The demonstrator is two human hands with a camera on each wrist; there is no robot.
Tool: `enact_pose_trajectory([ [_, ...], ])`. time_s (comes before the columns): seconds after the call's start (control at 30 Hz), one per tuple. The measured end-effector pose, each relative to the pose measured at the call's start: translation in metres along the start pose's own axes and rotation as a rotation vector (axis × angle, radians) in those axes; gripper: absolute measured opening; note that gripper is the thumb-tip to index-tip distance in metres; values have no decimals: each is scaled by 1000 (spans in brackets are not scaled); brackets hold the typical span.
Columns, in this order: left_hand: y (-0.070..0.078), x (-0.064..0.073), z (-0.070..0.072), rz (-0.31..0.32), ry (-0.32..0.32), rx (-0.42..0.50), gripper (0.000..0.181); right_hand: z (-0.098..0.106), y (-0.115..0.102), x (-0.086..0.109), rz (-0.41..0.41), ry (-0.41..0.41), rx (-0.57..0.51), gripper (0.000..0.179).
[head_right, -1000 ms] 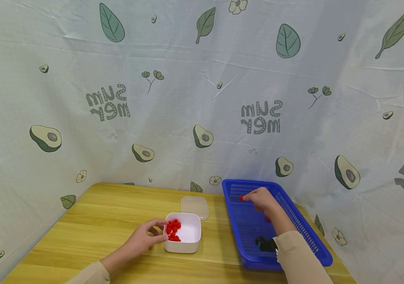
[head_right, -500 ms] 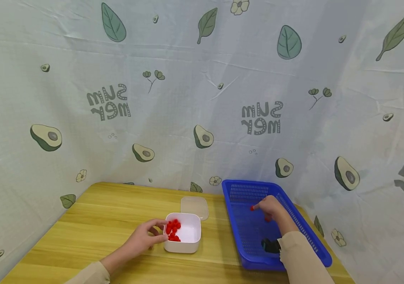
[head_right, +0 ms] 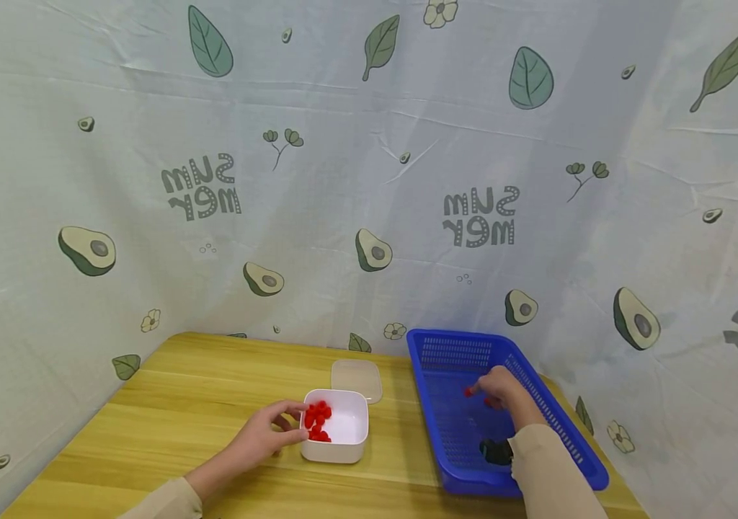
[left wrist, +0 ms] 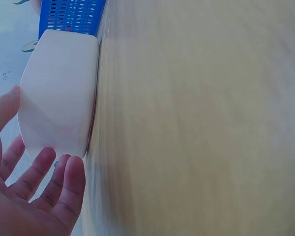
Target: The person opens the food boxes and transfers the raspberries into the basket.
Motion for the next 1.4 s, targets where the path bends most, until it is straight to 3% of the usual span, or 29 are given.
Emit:
enact_pose_trajectory([
  [0.23, -1, 1, -1, -5, -7, 3, 49, 2, 3, 5, -12, 13, 51, 40],
  [0.53, 0, 0, 0, -4, -4, -5, 50, 4, -6, 7, 60, 41, 104, 29],
  [0.73, 1, 0, 0, -3, -1, -10, 50, -2, -24, 8, 86, 26, 53, 36],
  [0.87, 1, 0, 1, 0, -2, -8, 50, -9, -39, 10, 104, 19, 44, 15],
  [1.07, 2, 0, 0, 4, -7, -7, 51, -20, -67, 20, 165, 9, 14, 35],
  [1.4, 3, 1, 1, -1, -5, -4, 50, -46, -101, 33, 196, -11, -65, 34],
])
Point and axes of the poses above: each hand's wrist, its own x-axis away from the middle knuckle, its own z-axis out of the back of the hand, y = z × x, the point moved 7 cm from there along -x, towards the middle knuckle, and after that the axes turned 6 degrees about -x, right-handed, at the moved point
